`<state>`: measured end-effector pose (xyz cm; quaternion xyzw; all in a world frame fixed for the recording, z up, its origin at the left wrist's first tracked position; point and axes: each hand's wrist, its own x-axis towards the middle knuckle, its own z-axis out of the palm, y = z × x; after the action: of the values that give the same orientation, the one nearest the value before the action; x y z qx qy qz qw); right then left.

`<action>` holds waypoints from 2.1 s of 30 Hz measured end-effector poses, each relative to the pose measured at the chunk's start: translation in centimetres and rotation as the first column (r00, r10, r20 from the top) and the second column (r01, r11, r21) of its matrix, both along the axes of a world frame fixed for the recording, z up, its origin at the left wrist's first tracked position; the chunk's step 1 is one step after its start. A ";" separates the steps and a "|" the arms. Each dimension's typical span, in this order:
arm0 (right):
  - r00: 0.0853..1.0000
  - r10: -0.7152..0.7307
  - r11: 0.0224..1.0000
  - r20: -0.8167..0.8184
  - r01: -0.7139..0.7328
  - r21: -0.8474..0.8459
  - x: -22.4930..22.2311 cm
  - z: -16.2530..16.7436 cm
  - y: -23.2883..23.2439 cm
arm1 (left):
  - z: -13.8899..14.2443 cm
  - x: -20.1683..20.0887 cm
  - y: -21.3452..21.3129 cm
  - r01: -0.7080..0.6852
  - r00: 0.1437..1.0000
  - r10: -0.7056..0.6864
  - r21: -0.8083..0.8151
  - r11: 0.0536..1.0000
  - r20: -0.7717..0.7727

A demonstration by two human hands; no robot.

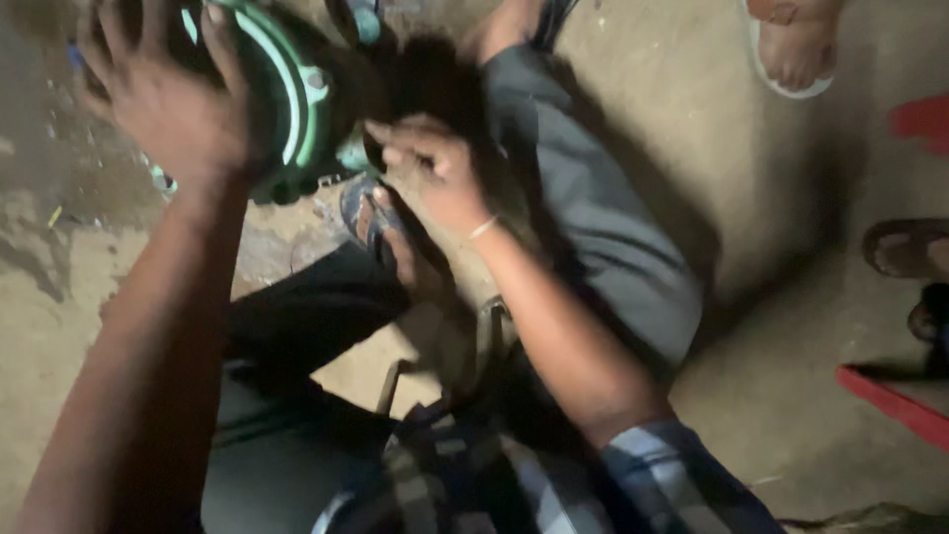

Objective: The person sits on the floor repairing a green water pump. They hold the pump steady with one hand while unscrewing and tightening bolts around its casing by hand, reposition the pump, and later use a screwdriver to work on fasteners on the motor body.

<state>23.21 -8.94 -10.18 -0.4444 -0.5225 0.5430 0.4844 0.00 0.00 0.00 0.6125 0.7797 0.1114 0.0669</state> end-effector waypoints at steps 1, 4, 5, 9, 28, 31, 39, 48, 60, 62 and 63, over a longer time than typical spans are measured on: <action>0.999 -0.037 0.999 0.019 0.038 -0.029 -0.4 0.1 0.1 | 0.6 0.1 -0.4 0.014 1.000 -0.014 -0.008 1.000 0.008; 0.996 -0.078 0.994 0.030 0.080 -0.069 -0.2 -0.1 0.8 | 0.7 0.5 0.5 0.069 0.998 -0.069 0.046 0.997 -0.013; 0.999 -0.033 0.997 -0.006 0.032 -0.073 0.3 0.2 0.1 | 0.4 0.4 0.6 0.086 0.995 -0.081 0.094 0.992 -0.057; 0.995 0.016 0.997 0.099 -0.009 -0.076 2.8 1.6 -1.1 | -0.5 -0.8 0.1 0.067 0.996 -0.064 0.038 0.997 -0.067; 0.938 -0.246 0.944 0.243 0.289 -0.160 0.1 -6.6 -0.7 | -1.6 -1.8 0.2 -0.013 0.995 0.002 -0.106 0.994 -0.103; 0.831 -0.369 0.925 0.417 0.371 0.080 -1.1 -6.9 0.7 | -0.8 -1.4 0.1 0.032 0.994 -0.041 -0.094 0.995 -0.100; 0.916 -0.346 0.936 0.202 0.324 0.134 -2.6 -5.7 2.4 | -0.4 -0.9 0.3 0.064 0.988 -0.065 -0.010 0.998 -0.137; 0.938 -0.339 0.939 0.079 0.343 -0.039 -3.5 -4.1 2.0 | -0.5 -0.3 0.1 0.064 0.978 -0.050 0.062 0.996 -0.201; 0.933 -0.313 0.948 0.176 0.320 -0.009 -3.2 -2.7 1.4 | -0.2 -0.4 -0.2 0.031 0.999 -0.031 0.002 1.000 -0.028; 0.891 -0.290 0.951 0.350 0.308 0.005 -3.4 -2.6 1.2 | -1.0 -0.8 -0.2 0.050 0.993 -0.047 0.018 0.999 -0.110; 0.856 -0.289 0.951 0.429 0.306 0.031 -3.5 -2.4 1.2 | -1.4 -1.1 -0.1 0.066 0.987 -0.059 0.046 0.997 -0.150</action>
<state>19.70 -7.70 -12.54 -0.6373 -0.5304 0.3606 0.4272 -1.06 -0.07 -1.39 0.6446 0.7600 0.0829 -0.0035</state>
